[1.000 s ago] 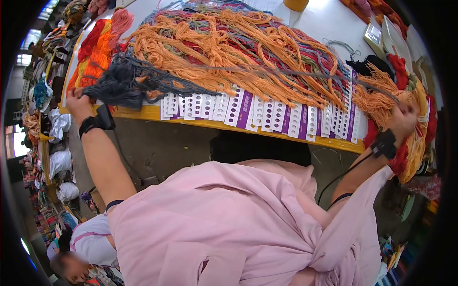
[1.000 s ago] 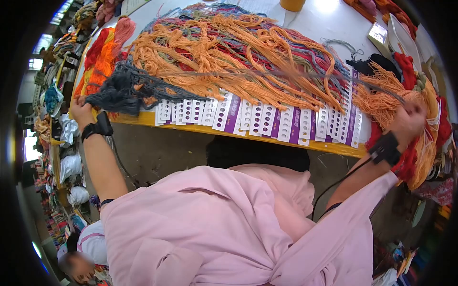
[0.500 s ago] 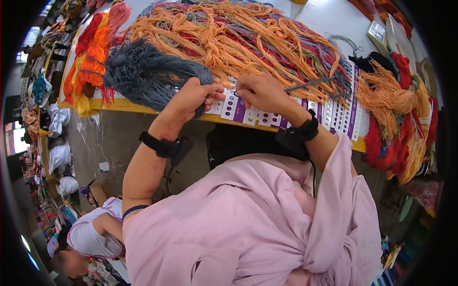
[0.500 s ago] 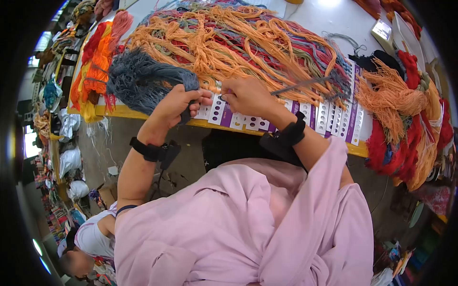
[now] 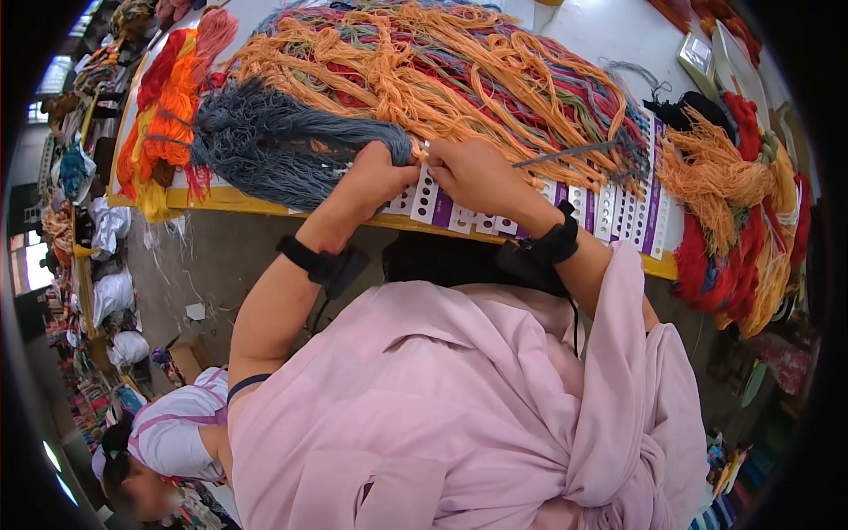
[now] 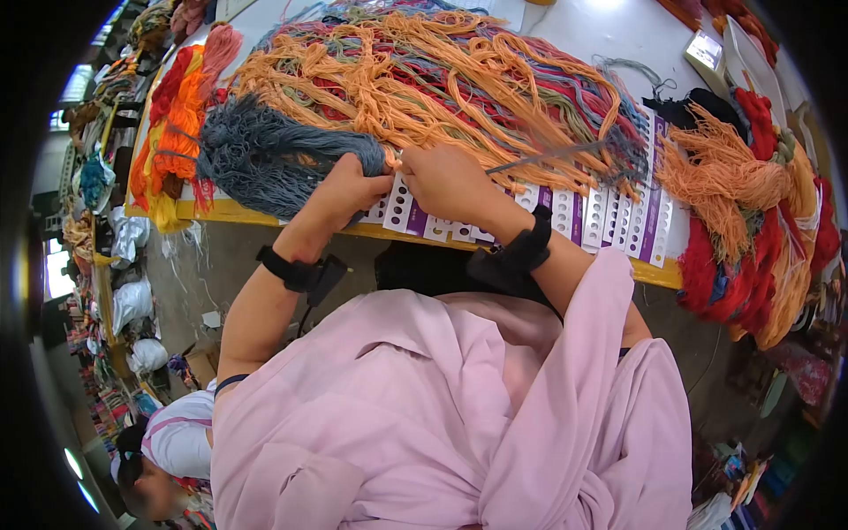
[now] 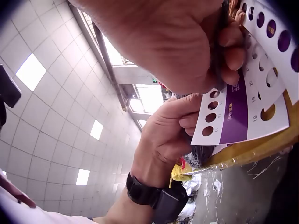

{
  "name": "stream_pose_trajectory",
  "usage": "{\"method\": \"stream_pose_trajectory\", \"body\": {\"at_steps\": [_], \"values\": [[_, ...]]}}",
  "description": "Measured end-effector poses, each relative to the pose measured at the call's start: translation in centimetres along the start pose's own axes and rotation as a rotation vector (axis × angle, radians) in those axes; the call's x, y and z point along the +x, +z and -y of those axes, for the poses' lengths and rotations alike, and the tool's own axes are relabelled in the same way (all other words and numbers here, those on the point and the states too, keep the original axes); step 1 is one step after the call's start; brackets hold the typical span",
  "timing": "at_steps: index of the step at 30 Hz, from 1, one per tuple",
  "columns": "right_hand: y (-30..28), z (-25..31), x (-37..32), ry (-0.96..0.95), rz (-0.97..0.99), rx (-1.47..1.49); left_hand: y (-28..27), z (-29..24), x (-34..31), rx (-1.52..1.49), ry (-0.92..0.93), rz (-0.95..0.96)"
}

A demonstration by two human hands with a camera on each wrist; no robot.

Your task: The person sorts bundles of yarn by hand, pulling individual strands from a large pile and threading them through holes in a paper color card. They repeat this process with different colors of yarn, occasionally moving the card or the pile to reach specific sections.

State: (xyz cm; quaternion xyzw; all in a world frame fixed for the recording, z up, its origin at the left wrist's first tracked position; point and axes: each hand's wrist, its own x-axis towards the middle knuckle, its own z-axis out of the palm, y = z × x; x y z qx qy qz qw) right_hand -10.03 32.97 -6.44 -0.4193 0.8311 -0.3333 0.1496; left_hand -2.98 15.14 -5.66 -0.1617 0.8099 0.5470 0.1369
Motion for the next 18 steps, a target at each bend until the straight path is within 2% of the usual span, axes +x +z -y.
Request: {"method": "stream_pose_trajectory", "body": {"at_steps": [1, 7, 10, 13, 16, 17, 18], "values": [[-0.1, -0.5, 0.1, -0.021, 0.007, 0.035, 0.2, 0.0, -0.1, 0.166, 0.057, -0.091], [0.0, -0.9, 0.2, -0.025, 0.028, 0.053, -1.5, 0.5, 0.1, 0.421, 0.047, -0.137], [0.0, -0.7, 0.0, -0.043, 0.020, 0.082, -1.5, -0.4, -1.0, -0.216, -0.017, 0.014], [-0.6, 0.0, -0.4, -0.061, 0.075, 0.034, -2.9, -0.3, -1.0, -0.428, -0.193, 0.116], [-0.6, -0.2, -0.3, -0.098, 0.124, -0.028, -3.5, -0.6, -1.3, -0.801, -0.174, 0.218], [-0.6, -0.5, -0.1, -0.111, 0.134, -0.043, -3.4, -0.3, -1.3, -0.770, -0.146, 0.225], [-1.0, -0.6, 0.1, -0.083, 0.157, 0.085, -3.0, 0.1, -1.3, -0.740, -0.119, 0.232]]}}
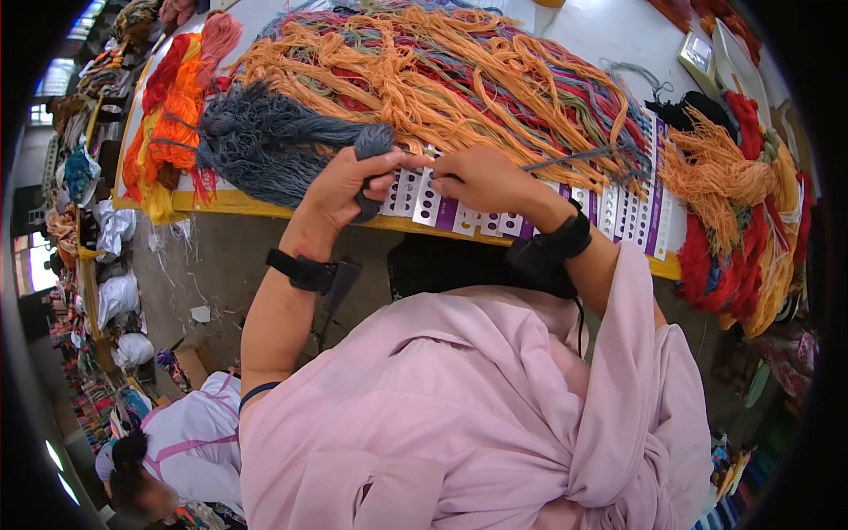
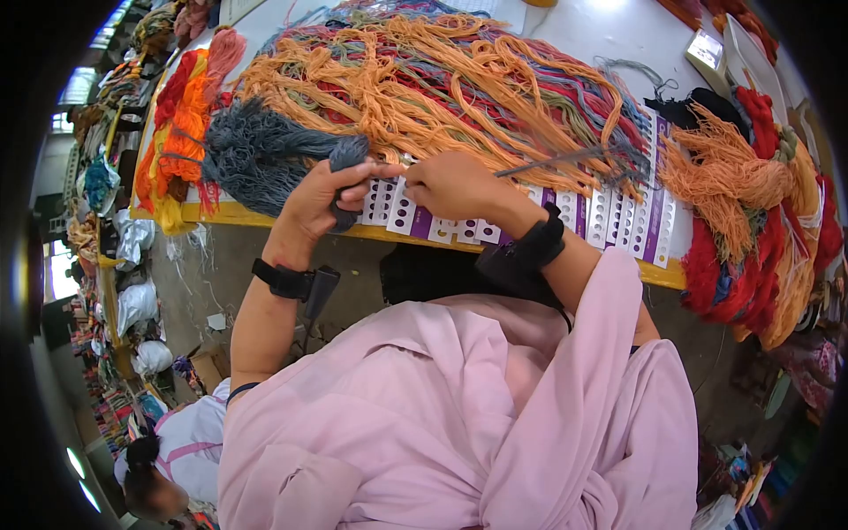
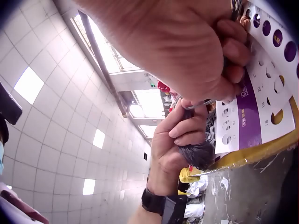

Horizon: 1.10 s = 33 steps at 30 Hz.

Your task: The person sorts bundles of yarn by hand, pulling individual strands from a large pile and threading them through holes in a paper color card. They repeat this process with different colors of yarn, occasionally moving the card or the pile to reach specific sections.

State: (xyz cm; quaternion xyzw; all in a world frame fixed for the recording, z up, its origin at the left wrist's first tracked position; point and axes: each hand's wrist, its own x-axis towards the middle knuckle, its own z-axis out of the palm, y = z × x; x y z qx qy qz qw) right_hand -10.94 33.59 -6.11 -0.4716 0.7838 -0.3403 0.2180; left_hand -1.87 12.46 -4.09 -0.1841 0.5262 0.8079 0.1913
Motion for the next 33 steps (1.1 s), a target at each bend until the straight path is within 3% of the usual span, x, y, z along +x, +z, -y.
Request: {"method": "stream_pose_trajectory", "body": {"at_steps": [2, 4, 7, 9, 10, 11, 13, 16, 17, 18, 19, 20, 22, 23, 24, 25, 27, 33], "values": [[-1.0, 0.0, 0.2, 0.046, 0.036, 0.266, 0.5, 0.7, 0.3, 0.123, 0.033, 0.042], [-1.2, 0.1, 0.2, 0.080, 0.085, 0.241, 1.5, 0.9, 0.5, 0.302, 0.071, 0.098], [-0.5, 0.0, 0.4, 0.082, 0.103, 0.056, -0.2, -0.2, 1.7, 0.116, -0.098, 0.073], [-0.1, -0.1, 0.3, 0.044, 0.094, -0.052, -2.2, -4.0, 1.1, 0.247, 0.014, -0.152], [0.0, -0.1, 0.2, 0.012, 0.087, -0.074, -5.5, -6.7, 1.1, 0.027, 0.051, -0.211], [0.0, -0.2, 0.2, -0.022, 0.081, -0.098, -10.4, -9.1, 0.8, -0.257, 0.154, -0.144], [-0.1, -0.1, 0.2, 0.011, 0.082, -0.070, -16.6, -13.6, -0.8, -0.276, 0.526, -0.404], [0.4, 0.3, -0.4, 0.011, 0.131, -0.155, -19.2, -16.1, -2.8, 0.103, 0.511, -0.934], [-0.3, 0.4, -0.1, -0.014, 0.135, -0.222, -18.0, -14.9, -3.1, 0.289, 0.546, -0.868], [-1.4, 1.0, 0.2, -0.012, 0.213, -0.150, -16.1, -13.1, -4.3, 0.904, 0.737, -0.566], [-2.4, 1.9, 0.7, -0.029, 0.295, -0.086, -12.5, -11.1, -2.4, 1.465, 0.512, -0.699], [-4.4, 4.3, 1.5, -0.097, 0.170, 0.109, -8.8, -9.2, -0.6, 2.035, 0.280, -0.769], [-9.1, 10.7, 2.7, -0.312, -0.114, 0.440, -4.5, -4.6, 1.9, 1.788, 0.294, -0.616], [-12.0, 13.2, 2.7, -0.389, -0.170, 0.456, -3.0, -1.6, 3.6, 1.087, 0.400, -0.781], [-13.1, 16.1, 2.0, -0.470, -0.291, 0.419, -3.3, 1.4, 5.5, 0.938, 0.431, -0.706], [-14.2, 18.9, 1.3, -0.542, -0.419, 0.373, -2.4, 1.7, 4.0, 0.753, 0.319, -0.660], [-15.5, 20.2, 1.3, -0.704, -0.534, 0.180, -3.3, 3.4, 5.3, 0.642, 0.532, -0.747], [-15.5, 17.5, 4.1, -0.784, -0.493, -0.026, -2.3, 4.6, 5.5, 0.784, 0.594, -0.878]]}}
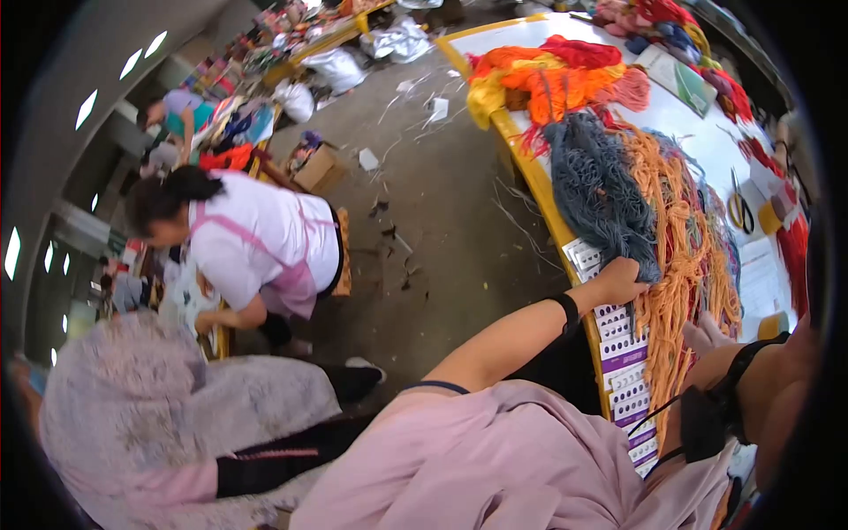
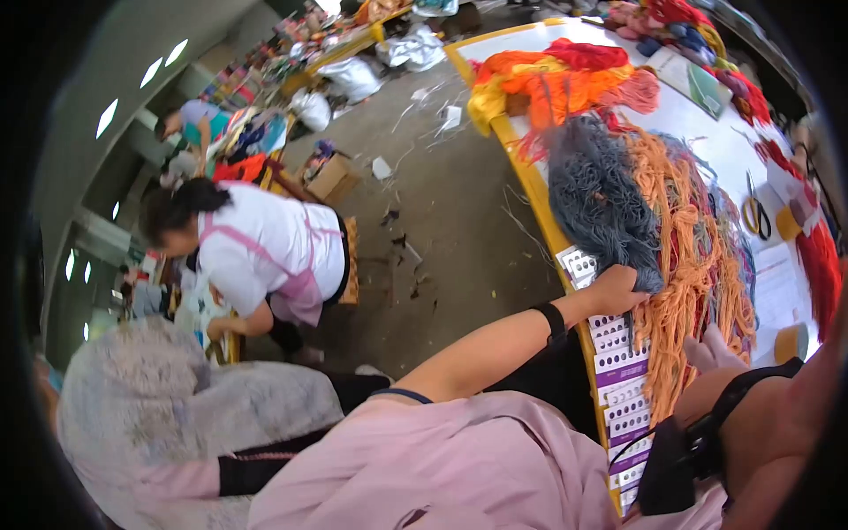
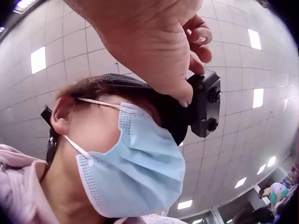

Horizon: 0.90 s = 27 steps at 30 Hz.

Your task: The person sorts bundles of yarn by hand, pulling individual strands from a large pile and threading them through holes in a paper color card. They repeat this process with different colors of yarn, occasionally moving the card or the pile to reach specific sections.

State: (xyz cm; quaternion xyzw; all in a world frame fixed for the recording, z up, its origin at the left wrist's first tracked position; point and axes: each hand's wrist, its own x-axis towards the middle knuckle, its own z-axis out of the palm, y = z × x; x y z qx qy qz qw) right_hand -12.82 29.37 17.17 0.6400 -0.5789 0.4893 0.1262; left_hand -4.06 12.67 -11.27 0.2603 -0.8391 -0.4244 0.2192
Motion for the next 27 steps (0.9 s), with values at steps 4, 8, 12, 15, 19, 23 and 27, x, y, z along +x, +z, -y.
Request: {"method": "stream_pose_trajectory", "body": {"at_steps": [4, 8, 12, 15, 19, 23, 27], "values": [[-0.4, -0.9, -0.2, -0.021, -0.016, -0.027, 0.4, -0.6, -0.1, 0.122, 0.004, -0.120], [-2.2, -1.4, -0.6, -0.024, -0.085, -0.082, -0.4, -2.0, -0.4, 0.082, -0.040, -0.037], [-4.8, -0.8, -1.8, -0.039, -0.130, -0.152, 0.1, 0.7, 0.2, 0.105, 0.142, -0.035], [-5.7, -1.3, -1.7, -0.069, -0.205, -0.204, 1.8, 4.7, -0.1, 0.146, 0.068, 0.003], [-8.2, -1.4, -0.8, -0.194, -0.350, -0.273, 0.6, 1.3, 0.3, -0.068, -0.036, 0.037], [-12.0, 0.8, -0.2, -0.379, -0.594, -0.302, -0.2, -1.2, -0.5, -0.107, -0.037, 0.028], [-12.3, 2.9, -0.7, -0.524, -0.758, -0.401, -1.4, -2.7, -1.7, -0.145, -0.147, 0.109]]}}
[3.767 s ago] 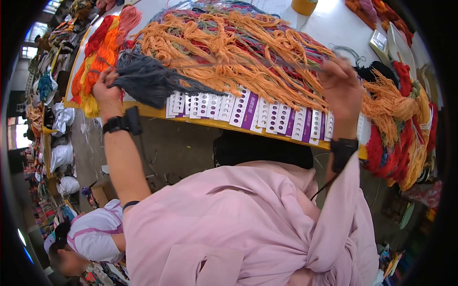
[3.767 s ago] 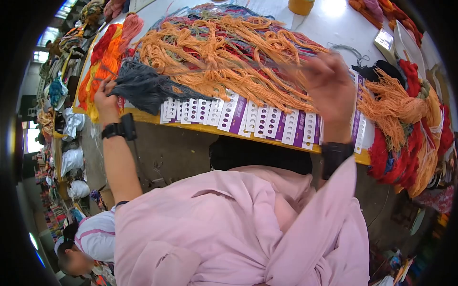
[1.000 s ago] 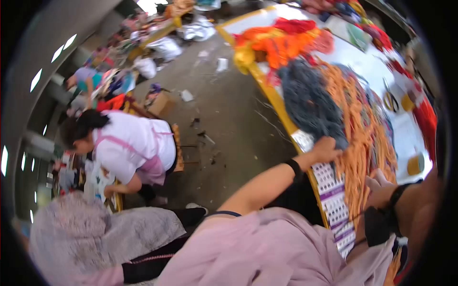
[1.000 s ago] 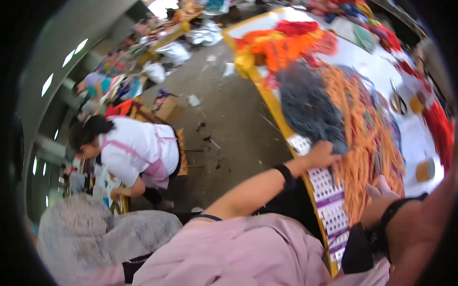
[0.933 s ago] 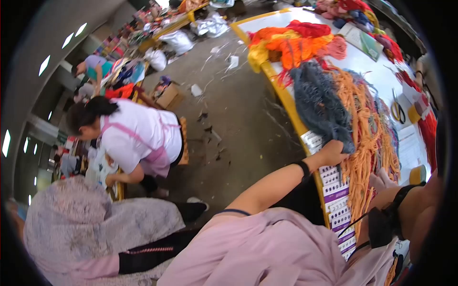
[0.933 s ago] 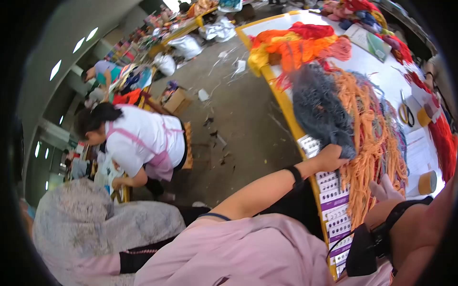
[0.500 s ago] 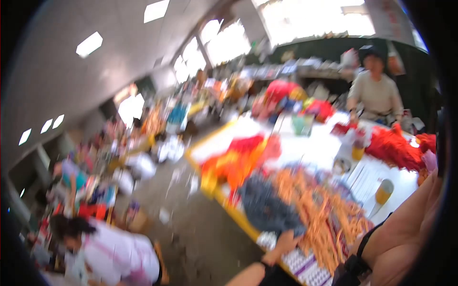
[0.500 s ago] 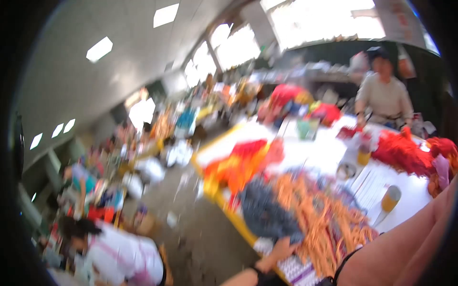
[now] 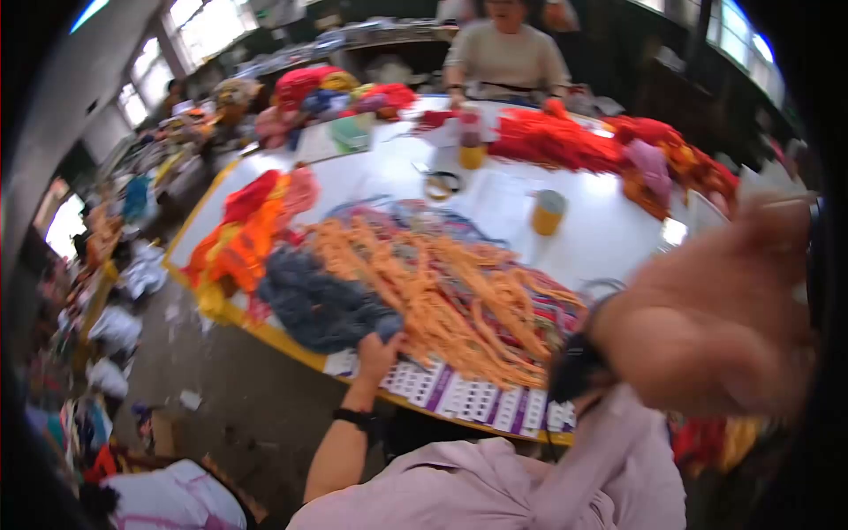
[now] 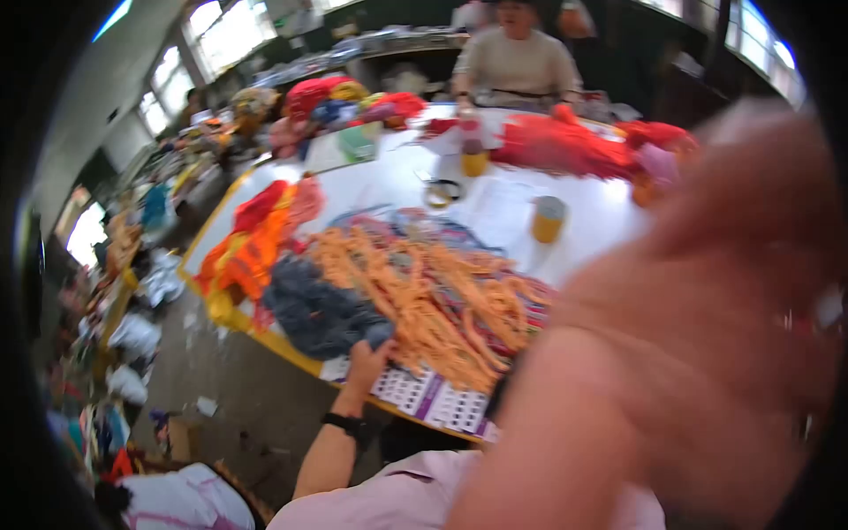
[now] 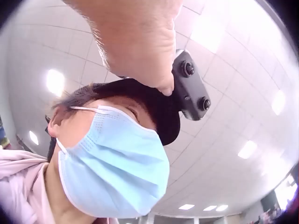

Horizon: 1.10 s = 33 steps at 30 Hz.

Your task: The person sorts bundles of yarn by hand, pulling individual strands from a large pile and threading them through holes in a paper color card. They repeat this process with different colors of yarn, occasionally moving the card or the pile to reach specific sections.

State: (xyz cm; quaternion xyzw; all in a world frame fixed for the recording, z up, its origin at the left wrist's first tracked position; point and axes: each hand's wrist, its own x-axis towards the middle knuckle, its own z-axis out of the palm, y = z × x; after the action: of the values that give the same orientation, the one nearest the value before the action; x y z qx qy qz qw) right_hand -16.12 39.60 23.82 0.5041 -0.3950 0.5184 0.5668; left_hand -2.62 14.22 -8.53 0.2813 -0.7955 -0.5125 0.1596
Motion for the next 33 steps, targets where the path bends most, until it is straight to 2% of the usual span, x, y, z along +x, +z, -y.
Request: {"method": "stream_pose_trajectory", "body": {"at_steps": [1, 2, 4, 5, 7, 9, 17, 20, 23, 33], "values": [[-0.2, 0.7, -0.7, 0.019, 0.015, -0.030, 0.5, 2.0, 0.8, -0.194, 0.077, -0.028], [-0.3, 1.5, -2.3, 0.123, 0.104, -0.028, 0.5, 1.9, 1.1, -0.207, 0.080, -0.008], [1.5, 2.9, -7.5, 0.488, 0.397, 0.110, 0.2, 1.4, 0.8, -0.225, 0.057, 0.005], [3.2, 2.8, -10.3, 0.625, 0.355, 0.362, 0.1, 1.4, 0.9, -0.229, 0.040, 0.006], [3.2, 3.5, -14.4, 0.742, 0.528, 0.296, -0.1, 1.1, 1.0, -0.160, 0.066, 0.005], [2.9, 3.9, -17.1, 0.790, 0.638, 0.282, -0.1, 0.8, 0.6, -0.153, 0.058, 0.003], [2.5, 3.7, -18.1, 0.863, 0.679, 0.241, -0.1, -0.6, 0.3, -0.165, 0.003, -0.019], [2.6, 4.8, -19.9, 1.043, 0.703, 0.351, 0.0, -0.3, 0.1, -0.178, 0.038, -0.023], [2.8, 5.2, -23.1, 1.055, 0.877, 0.390, 0.0, 0.0, 0.2, -0.186, 0.056, -0.021], [2.1, 5.9, -30.6, 1.264, 0.992, 0.332, -0.1, -0.3, 0.2, -0.210, 0.017, -0.015]]}}
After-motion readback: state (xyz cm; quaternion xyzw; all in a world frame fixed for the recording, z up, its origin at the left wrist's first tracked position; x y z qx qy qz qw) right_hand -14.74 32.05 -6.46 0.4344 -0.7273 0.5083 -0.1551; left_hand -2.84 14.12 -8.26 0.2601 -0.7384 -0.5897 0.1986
